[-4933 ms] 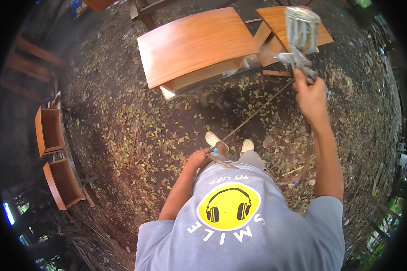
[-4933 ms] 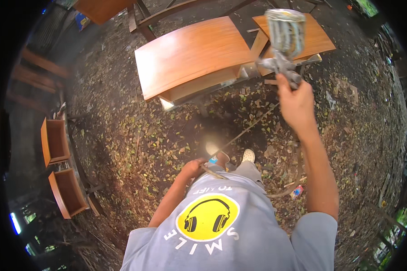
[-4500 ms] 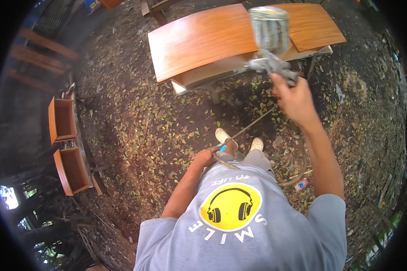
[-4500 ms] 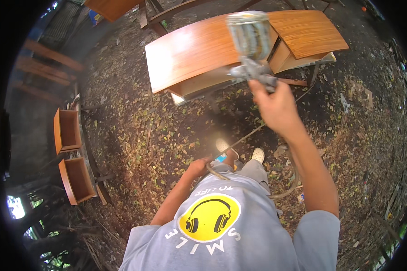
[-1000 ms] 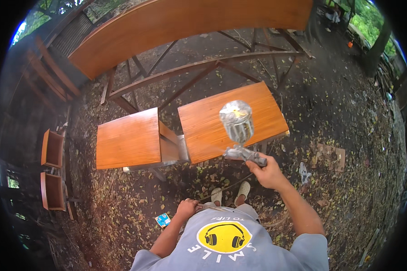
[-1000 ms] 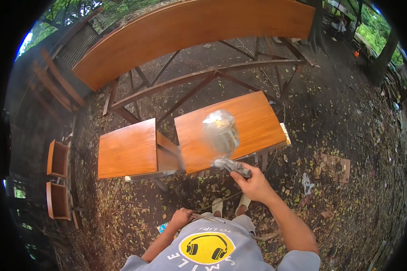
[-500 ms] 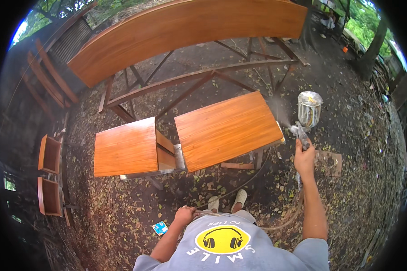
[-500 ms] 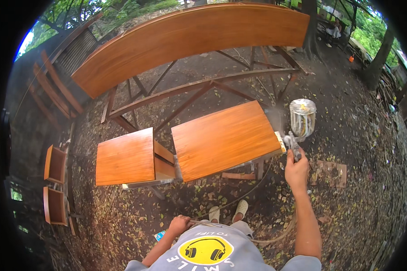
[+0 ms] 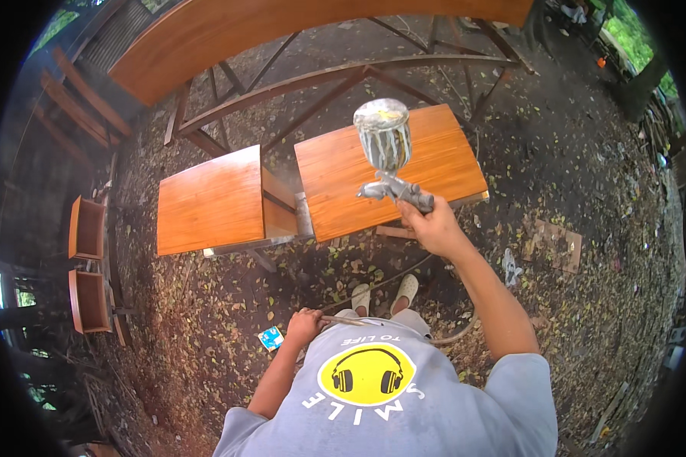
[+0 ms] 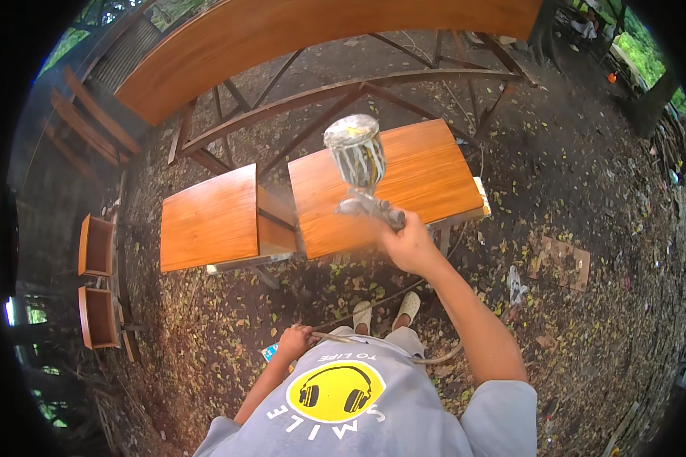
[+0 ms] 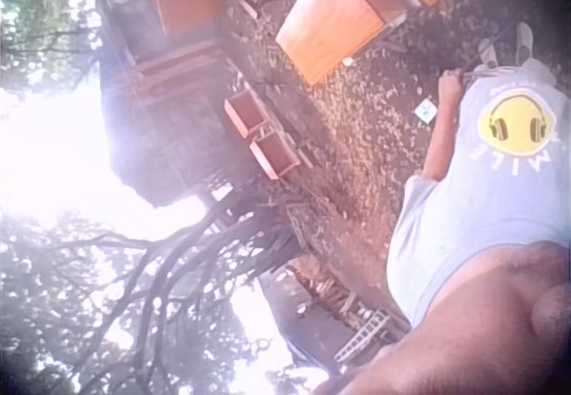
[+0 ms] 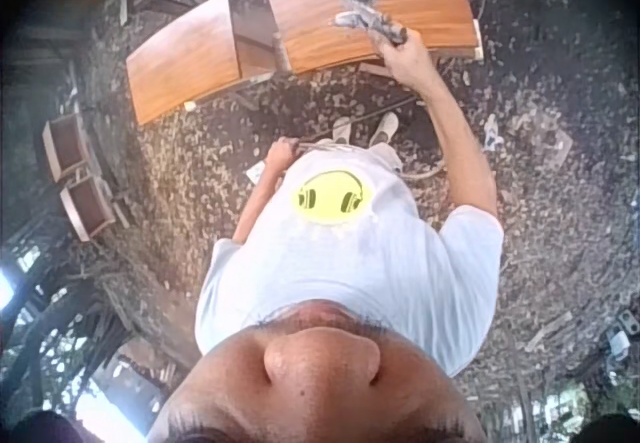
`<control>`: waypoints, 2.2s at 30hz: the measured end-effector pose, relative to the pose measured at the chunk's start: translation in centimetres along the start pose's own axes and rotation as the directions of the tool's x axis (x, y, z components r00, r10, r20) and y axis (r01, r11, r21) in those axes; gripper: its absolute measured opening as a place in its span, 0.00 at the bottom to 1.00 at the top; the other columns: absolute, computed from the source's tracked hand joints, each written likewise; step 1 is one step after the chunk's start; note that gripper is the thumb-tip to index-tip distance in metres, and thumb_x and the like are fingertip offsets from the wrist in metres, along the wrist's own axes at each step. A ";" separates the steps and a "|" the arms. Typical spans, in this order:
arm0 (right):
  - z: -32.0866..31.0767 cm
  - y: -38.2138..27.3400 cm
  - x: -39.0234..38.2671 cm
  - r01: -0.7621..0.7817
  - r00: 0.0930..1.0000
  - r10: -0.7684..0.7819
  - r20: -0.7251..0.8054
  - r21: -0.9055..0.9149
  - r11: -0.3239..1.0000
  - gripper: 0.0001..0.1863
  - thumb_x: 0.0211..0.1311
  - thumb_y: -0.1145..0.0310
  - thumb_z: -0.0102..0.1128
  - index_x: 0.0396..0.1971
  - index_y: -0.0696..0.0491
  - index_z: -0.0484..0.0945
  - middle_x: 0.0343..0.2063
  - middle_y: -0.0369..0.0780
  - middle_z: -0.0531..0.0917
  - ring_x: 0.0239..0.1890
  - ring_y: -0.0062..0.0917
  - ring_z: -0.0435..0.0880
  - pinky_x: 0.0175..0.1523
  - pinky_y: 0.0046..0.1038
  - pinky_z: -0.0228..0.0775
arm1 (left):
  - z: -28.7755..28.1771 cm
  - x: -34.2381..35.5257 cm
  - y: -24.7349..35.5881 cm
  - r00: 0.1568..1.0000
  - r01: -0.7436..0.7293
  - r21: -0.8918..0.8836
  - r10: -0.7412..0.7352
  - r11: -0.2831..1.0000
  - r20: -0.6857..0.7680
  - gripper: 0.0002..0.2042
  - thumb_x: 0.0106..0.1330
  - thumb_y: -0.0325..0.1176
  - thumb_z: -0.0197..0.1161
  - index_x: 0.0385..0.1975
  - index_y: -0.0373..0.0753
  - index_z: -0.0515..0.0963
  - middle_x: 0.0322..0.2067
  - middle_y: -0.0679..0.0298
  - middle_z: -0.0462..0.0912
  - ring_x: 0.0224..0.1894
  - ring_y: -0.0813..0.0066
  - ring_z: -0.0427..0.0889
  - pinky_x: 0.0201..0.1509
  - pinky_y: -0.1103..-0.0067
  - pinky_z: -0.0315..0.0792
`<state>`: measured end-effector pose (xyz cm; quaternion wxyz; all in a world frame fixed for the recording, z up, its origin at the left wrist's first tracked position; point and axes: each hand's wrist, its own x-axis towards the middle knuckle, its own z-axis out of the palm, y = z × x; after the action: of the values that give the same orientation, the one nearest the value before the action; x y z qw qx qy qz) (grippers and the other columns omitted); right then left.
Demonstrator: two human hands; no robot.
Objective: The person uses a spray gun to apply a clear finish to multiple wooden furniture pieces arranged on stands outdoors. They move between a large curved panel and several smaller box-like cabinets, spraying the top and side surfaces in steady passes.
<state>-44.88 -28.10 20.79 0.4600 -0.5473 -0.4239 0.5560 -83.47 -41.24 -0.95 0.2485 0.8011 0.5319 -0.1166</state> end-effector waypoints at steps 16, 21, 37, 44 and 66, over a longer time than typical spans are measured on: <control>-14.2 -0.8 3.4 -0.201 0.695 -0.300 -0.654 -0.576 0.792 0.16 0.69 0.64 0.59 0.44 0.64 0.79 0.28 0.44 0.84 0.30 0.24 0.78 0.40 0.31 0.71 | 1.3 0.7 1.8 0.998 -0.030 -0.060 0.027 0.998 -0.050 0.16 0.60 0.47 0.67 0.36 0.41 0.83 0.34 0.57 0.86 0.45 0.56 0.82 0.47 0.64 0.76; -9.6 -1.1 5.4 0.015 0.867 -0.239 -0.438 -0.455 0.890 0.13 0.69 0.66 0.59 0.36 0.63 0.80 0.21 0.38 0.78 0.25 0.17 0.71 0.31 0.29 0.65 | 1.2 -0.1 1.7 0.998 0.026 -0.077 -0.030 0.997 -0.053 0.15 0.61 0.47 0.66 0.38 0.42 0.83 0.36 0.57 0.86 0.46 0.57 0.82 0.48 0.64 0.76; -3.4 -2.7 13.2 0.089 0.973 -0.148 -0.177 -0.304 0.949 0.15 0.69 0.60 0.60 0.30 0.59 0.77 0.16 0.34 0.75 0.13 0.15 0.67 0.18 0.25 0.57 | 3.9 -3.0 3.9 0.966 0.197 -0.147 -0.218 0.969 -0.142 0.16 0.62 0.50 0.65 0.36 0.42 0.83 0.35 0.58 0.86 0.43 0.56 0.83 0.46 0.63 0.77; -15.3 -2.5 9.3 -0.064 0.885 -0.023 -0.465 -0.170 0.983 0.17 0.67 0.59 0.63 0.34 0.61 0.77 0.16 0.35 0.75 0.10 0.16 0.66 0.13 0.26 0.54 | 4.4 -2.5 7.2 0.974 0.186 -0.148 -0.202 0.971 -0.102 0.17 0.61 0.49 0.66 0.35 0.40 0.83 0.35 0.58 0.86 0.45 0.56 0.82 0.47 0.64 0.76; -29.2 15.1 -24.4 0.195 0.489 -0.115 -0.865 -0.020 0.981 0.23 0.73 0.50 0.55 0.41 0.59 0.82 0.27 0.36 0.83 0.11 0.14 0.61 0.16 0.24 0.52 | 16.2 -8.7 14.1 0.879 0.435 -0.420 -0.476 0.796 0.006 0.18 0.68 0.51 0.60 0.33 0.42 0.86 0.30 0.49 0.85 0.37 0.46 0.83 0.43 0.57 0.76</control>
<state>-16.95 -56.11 10.17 0.6793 -0.6919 -0.1631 0.1826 -72.94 -60.96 -6.92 0.3484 0.5840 0.7329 -0.0188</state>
